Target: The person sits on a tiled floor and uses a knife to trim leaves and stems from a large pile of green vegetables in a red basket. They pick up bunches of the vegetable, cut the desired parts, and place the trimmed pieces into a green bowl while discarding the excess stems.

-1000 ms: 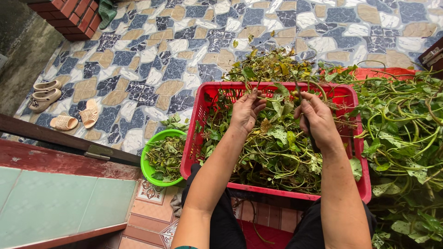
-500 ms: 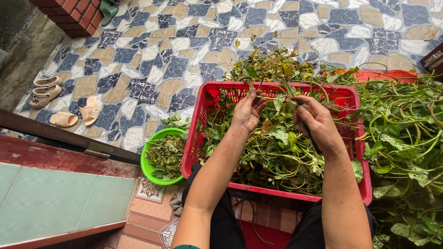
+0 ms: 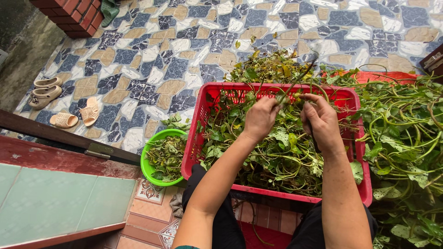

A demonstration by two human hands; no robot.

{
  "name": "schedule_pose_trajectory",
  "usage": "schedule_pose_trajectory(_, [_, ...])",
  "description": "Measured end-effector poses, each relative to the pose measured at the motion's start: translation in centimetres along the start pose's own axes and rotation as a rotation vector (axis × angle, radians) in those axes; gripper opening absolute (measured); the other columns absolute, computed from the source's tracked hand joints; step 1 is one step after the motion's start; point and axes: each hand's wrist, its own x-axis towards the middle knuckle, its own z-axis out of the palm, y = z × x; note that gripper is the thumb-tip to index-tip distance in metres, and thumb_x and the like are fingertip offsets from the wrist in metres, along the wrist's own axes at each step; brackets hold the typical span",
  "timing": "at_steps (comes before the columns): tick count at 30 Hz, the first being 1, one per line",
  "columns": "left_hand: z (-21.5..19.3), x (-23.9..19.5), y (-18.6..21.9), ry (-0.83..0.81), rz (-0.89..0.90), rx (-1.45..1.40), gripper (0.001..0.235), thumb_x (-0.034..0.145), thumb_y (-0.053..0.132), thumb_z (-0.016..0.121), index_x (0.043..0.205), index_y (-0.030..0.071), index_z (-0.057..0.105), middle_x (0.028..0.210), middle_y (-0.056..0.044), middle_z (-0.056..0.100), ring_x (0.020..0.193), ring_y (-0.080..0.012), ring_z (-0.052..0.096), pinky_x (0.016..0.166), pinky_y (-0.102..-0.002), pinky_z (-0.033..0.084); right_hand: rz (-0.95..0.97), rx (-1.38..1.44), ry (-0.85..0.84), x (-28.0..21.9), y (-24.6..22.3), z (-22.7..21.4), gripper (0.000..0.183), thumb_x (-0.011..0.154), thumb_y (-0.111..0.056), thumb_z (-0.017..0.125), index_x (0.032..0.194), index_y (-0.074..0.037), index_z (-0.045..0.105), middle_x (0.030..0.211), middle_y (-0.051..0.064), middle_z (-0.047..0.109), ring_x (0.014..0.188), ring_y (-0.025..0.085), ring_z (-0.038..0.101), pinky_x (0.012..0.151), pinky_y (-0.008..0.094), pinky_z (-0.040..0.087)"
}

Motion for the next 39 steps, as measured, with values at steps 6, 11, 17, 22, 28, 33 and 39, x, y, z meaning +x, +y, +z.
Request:
schedule_pose_trajectory(6, [0.7, -0.2, 0.2, -0.165, -0.079, 0.002, 0.014, 0.095, 0.025, 0.071, 0.102, 0.014, 0.074, 0.094, -0.006, 0.072, 0.078, -0.0223, 0.07, 0.071, -0.041, 0.057, -0.066, -0.181, -0.077, -0.5, -1.0, -0.2, 0.05, 0.104, -0.022, 0.058, 0.15, -0.007, 0.045, 0.075, 0.001, 0.055, 0.058, 0.007, 0.046, 0.048, 0.023, 0.035])
schedule_pose_trajectory(11, [1.9, 0.1, -1.9, -0.304, -0.122, -0.281, 0.016, 0.1, 0.023, 0.069, 0.112, 0.017, 0.077, 0.101, -0.004, 0.08, 0.082, -0.0146, 0.075, 0.078, -0.032, 0.061, -0.004, -0.746, -0.134, 0.1, -0.3, -0.8, 0.059, 0.094, -0.025, 0.068, 0.146, -0.01, 0.045, 0.092, 0.008, 0.071, 0.081, 0.016, 0.066, 0.069, 0.035, 0.05])
schedule_pose_trajectory(17, [3.1, 0.4, -3.4, -0.096, -0.154, -0.16, 0.033, 0.092, 0.025, 0.071, 0.124, 0.017, 0.067, 0.121, -0.009, 0.064, 0.081, -0.0189, 0.074, 0.081, -0.034, 0.061, 0.014, -0.811, 0.223, 0.8, 2.3, -6.1, 0.03, 0.106, -0.03, 0.066, 0.123, -0.007, 0.057, 0.098, 0.015, 0.071, 0.084, 0.028, 0.065, 0.076, 0.044, 0.052])
schedule_pose_trajectory(22, [5.6, -0.2, -8.4, -0.347, -0.274, 0.223, 0.022, 0.092, 0.023, 0.071, 0.114, 0.019, 0.073, 0.111, -0.009, 0.072, 0.1, -0.0282, 0.071, 0.086, -0.046, 0.056, -0.356, -0.688, 0.897, -0.9, 3.8, -14.7, 0.043, 0.117, -0.03, 0.05, 0.141, 0.004, 0.04, 0.09, 0.004, 0.059, 0.072, 0.012, 0.052, 0.066, 0.032, 0.043])
schedule_pose_trajectory(28, [11.9, -2.6, -12.4, -0.543, -0.393, 0.42, 0.044, 0.086, 0.023, 0.077, 0.126, 0.013, 0.061, 0.11, -0.015, 0.07, 0.102, -0.0344, 0.069, 0.086, -0.049, 0.055, -0.229, 0.049, 0.564, -1.2, 0.7, -9.6, 0.064, 0.121, -0.033, 0.058, 0.167, -0.008, 0.02, 0.085, 0.001, 0.059, 0.062, 0.007, 0.052, 0.05, 0.023, 0.04])
schedule_pose_trajectory(33, [13.6, -2.8, -13.8, -0.539, -0.385, 0.287, 0.016, 0.095, 0.028, 0.071, 0.105, 0.016, 0.076, 0.102, -0.009, 0.076, 0.095, -0.0276, 0.073, 0.087, -0.045, 0.058, -0.159, 0.017, 0.405, 0.2, 0.1, -4.8, 0.063, 0.117, -0.024, 0.06, 0.166, -0.006, 0.025, 0.081, 0.001, 0.06, 0.055, 0.006, 0.047, 0.046, 0.021, 0.034])
schedule_pose_trajectory(39, [8.5, 5.2, -12.8, -0.183, -0.286, -0.064, 0.013, 0.093, 0.021, 0.068, 0.101, 0.011, 0.069, 0.097, -0.004, 0.079, 0.087, -0.0145, 0.073, 0.084, -0.042, 0.057, -0.12, -0.065, 0.382, 0.7, 0.9, -4.8, 0.052, 0.116, -0.02, 0.059, 0.158, -0.003, 0.036, 0.077, 0.001, 0.059, 0.053, 0.005, 0.045, 0.044, 0.022, 0.033])
